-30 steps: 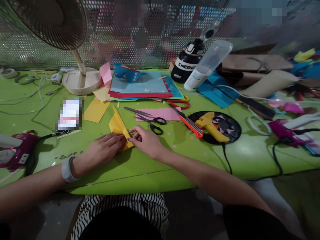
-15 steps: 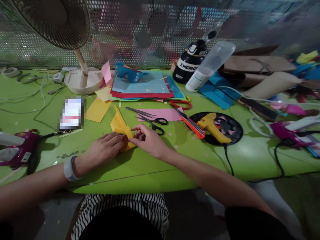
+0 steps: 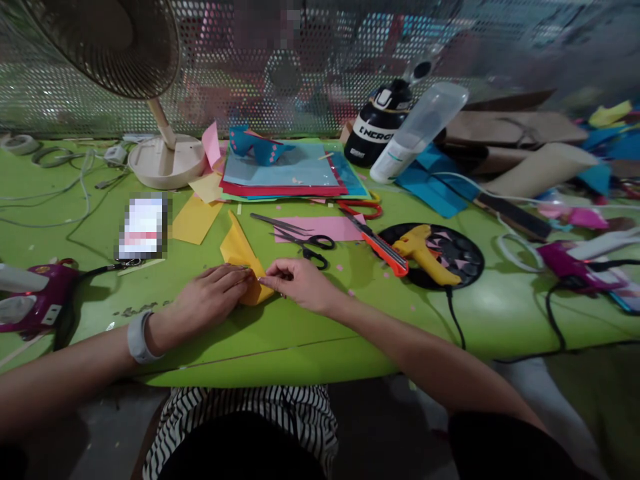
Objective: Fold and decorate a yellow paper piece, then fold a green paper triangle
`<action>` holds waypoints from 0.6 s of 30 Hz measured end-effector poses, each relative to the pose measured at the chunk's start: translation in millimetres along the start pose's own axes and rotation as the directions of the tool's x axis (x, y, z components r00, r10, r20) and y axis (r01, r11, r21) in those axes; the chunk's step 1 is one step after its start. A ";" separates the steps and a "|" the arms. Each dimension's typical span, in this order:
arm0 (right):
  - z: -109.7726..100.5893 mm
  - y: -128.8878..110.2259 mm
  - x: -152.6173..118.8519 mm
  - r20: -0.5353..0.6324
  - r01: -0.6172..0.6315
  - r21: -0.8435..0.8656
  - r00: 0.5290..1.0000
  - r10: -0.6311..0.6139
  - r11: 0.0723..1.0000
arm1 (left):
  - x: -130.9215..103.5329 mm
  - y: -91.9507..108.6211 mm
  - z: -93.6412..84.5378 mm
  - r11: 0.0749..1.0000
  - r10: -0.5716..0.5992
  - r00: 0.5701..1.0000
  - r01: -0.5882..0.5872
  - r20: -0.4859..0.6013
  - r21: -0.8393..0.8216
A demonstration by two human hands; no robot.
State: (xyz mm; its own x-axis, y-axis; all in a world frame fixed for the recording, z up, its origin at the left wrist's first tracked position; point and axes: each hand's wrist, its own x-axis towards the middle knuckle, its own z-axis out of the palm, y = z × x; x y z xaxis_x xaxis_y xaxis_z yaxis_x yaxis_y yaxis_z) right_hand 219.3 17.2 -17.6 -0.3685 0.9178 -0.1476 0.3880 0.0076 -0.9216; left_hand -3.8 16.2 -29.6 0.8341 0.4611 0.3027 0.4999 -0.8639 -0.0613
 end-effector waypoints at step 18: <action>10.2 -0.8 7.2 -0.129 -0.008 -0.349 0.991 -0.040 0.937 | 1.2 1.5 -6.8 0.998 0.032 0.999 -0.033 -0.013 -0.055</action>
State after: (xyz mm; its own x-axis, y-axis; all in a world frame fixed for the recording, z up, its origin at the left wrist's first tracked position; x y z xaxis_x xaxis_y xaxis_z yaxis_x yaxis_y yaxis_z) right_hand 207.7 19.8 -21.6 -0.2714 0.9604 -0.0635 0.6612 0.1381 -0.7374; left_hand -3.6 14.0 -22.9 0.8467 0.4302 0.3130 0.4584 -0.8886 -0.0188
